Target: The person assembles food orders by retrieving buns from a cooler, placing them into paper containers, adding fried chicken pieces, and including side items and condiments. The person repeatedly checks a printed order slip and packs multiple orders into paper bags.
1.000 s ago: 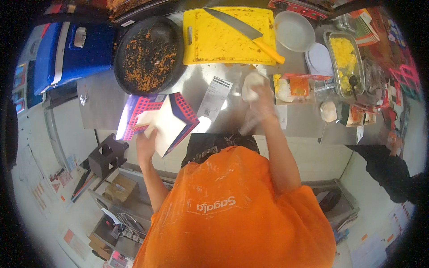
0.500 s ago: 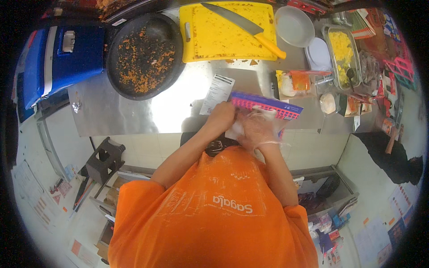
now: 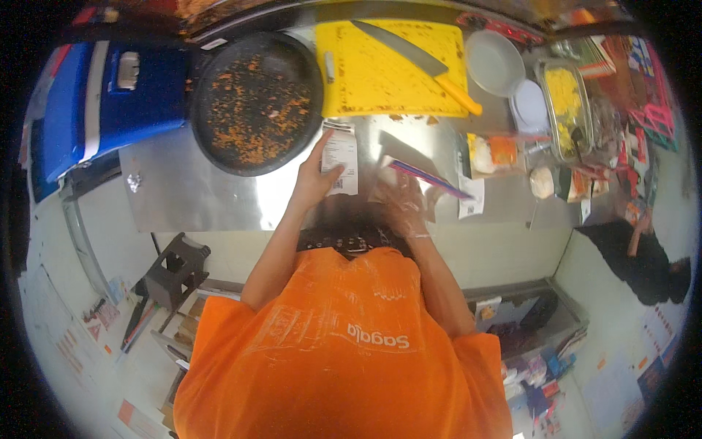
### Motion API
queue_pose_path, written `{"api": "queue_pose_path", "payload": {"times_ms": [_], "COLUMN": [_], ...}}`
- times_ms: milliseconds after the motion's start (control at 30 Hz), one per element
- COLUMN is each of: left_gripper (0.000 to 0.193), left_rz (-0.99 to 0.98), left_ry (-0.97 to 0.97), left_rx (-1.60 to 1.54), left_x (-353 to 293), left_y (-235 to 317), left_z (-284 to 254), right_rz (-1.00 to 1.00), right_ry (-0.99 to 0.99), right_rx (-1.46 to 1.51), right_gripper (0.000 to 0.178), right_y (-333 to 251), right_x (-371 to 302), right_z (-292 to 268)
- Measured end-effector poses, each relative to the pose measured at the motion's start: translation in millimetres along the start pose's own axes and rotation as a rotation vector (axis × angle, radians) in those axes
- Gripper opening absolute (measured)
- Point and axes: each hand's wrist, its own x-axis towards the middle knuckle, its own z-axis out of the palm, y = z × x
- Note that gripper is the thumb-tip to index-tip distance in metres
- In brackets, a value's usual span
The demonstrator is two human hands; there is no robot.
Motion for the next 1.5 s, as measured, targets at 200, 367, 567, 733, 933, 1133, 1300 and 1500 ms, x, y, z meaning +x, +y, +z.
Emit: {"api": "queue_pose_path", "payload": {"times_ms": [200, 367, 567, 733, 933, 1133, 1300, 1500], "left_gripper": [0.094, 0.101, 0.102, 0.101, 0.101, 0.104, 0.099, 0.092], "left_rz": [0.34, 0.625, 0.859, 0.862, 0.851, 0.824, 0.83, 0.698], "left_ry": [0.069, 0.154, 0.228, 0.275, 0.293, 0.371, 0.405, 0.451], "left_rx": [-0.224, -0.187, -0.066, -0.172, -0.281, -0.329, -0.233, -0.267], "left_x": [-34.4, -53.8, -63.6, -70.3, -75.9, -84.3, -80.2, -46.2], "left_y": [108.4, 175.9, 219.7, 230.4, 232.0, 225.1, 217.9, 182.5], "left_z": [-51.5, -69.2, -73.9, -77.9, -93.3, -127.1, -146.0, -144.9], "right_rz": [-0.043, -0.174, 0.459, -0.689, -0.388, -0.417, -0.618, 0.013], "right_ry": [-0.393, 0.537, 1.294, 1.191, 0.795, 0.906, 0.985, 1.597], "right_rx": [0.095, 0.181, 0.128, -0.458, -1.038, -1.086, -0.694, 0.154], "right_gripper": [0.061, 0.056, 0.059, 0.034, 0.041, 0.044, 0.036, 0.048], "right_y": [-32.6, 53.7, 79.7, -91.5, -111.4, -74.1, -72.6, 50.8], "right_x": [-8.6, 56.0, 142.3, 173.9, 211.9, 230.5, 206.1, 177.5], "right_z": [-141.7, -289.6, -401.2, -342.7, -350.4, -340.9, -350.0, -352.2]}}
